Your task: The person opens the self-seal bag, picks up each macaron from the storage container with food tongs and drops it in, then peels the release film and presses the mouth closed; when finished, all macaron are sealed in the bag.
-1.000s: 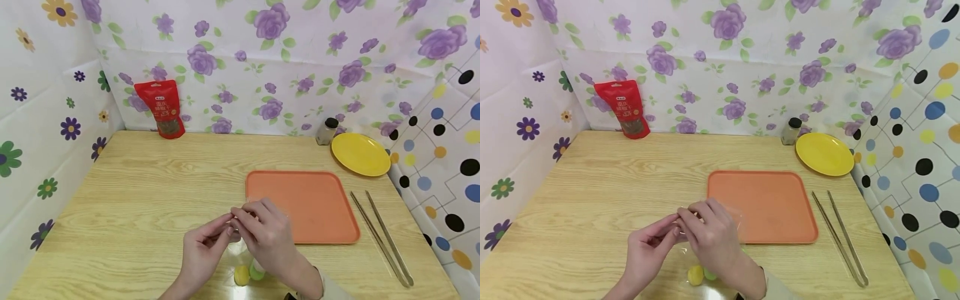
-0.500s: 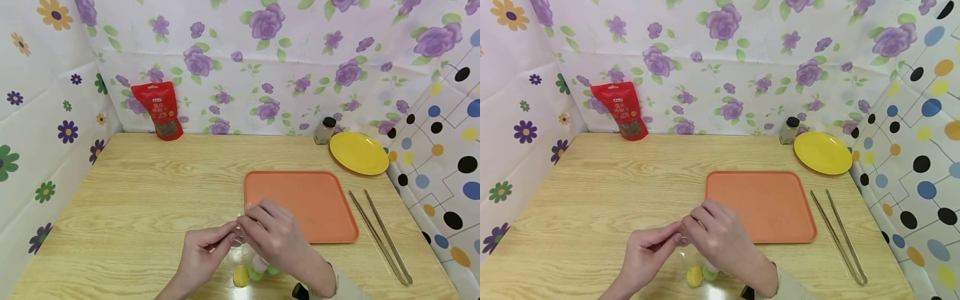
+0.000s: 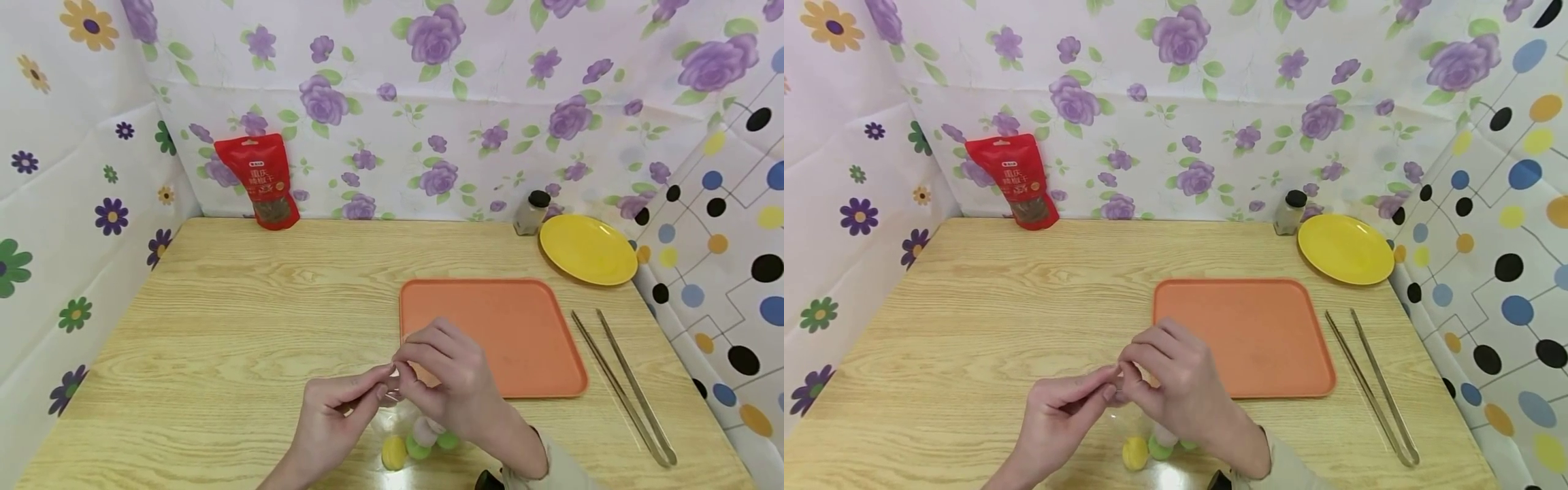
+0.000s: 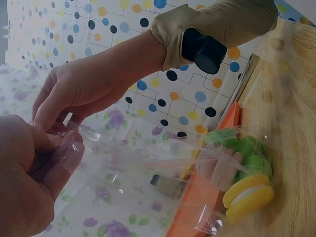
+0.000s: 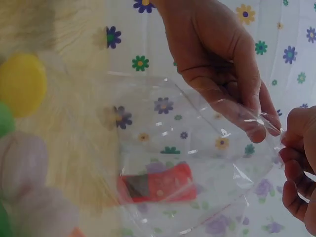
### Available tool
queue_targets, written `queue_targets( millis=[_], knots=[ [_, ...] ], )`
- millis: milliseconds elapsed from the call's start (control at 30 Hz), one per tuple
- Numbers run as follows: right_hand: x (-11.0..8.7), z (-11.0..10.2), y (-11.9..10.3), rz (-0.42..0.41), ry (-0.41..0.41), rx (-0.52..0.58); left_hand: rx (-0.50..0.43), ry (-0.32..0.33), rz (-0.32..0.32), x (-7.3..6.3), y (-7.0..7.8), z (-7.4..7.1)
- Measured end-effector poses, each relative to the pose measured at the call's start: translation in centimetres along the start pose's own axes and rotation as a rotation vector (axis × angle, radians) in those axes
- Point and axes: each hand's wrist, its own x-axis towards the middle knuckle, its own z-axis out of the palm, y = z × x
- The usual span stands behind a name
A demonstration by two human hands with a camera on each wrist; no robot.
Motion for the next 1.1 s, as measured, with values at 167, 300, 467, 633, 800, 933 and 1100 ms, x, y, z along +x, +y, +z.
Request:
queue_targets(
  millis=[167,300,467,633,800,933,1100],
  knots=[
    [-0.5,0.3,0.0,0.113,0.066,0.084,0.002,0.021,-0.022,0.0,0.1,0.2],
    [-0.8,0.5,0.0,0.148,0.093,0.092,0.005,0.034,-0.039,-0.1,0.1,0.3],
    [-0.7,0.0,0.3,0.221,0.124,0.130,-0.069,0.048,-0.076,-0.5,0.2,0.3],
    [-0.8,-1.0,0.7,0.386,0.164,0.247,-0.097,0.107,-0.078,-1.0,0.0,0.4],
    [-0.9,-2.5,1.2,0.697,0.273,0.412,-0.119,0.144,-0.064,-1.2,-0.2,0.4],
    [-0.7,-4.0,2.1,0.914,0.387,0.487,-0.140,0.159,-0.060,-1.5,-0.3,0.0],
    [-0.8,-6.1,3.6,0.993,0.514,0.535,-0.148,0.171,-0.054,-1.7,-0.3,-0.3]
  ],
)
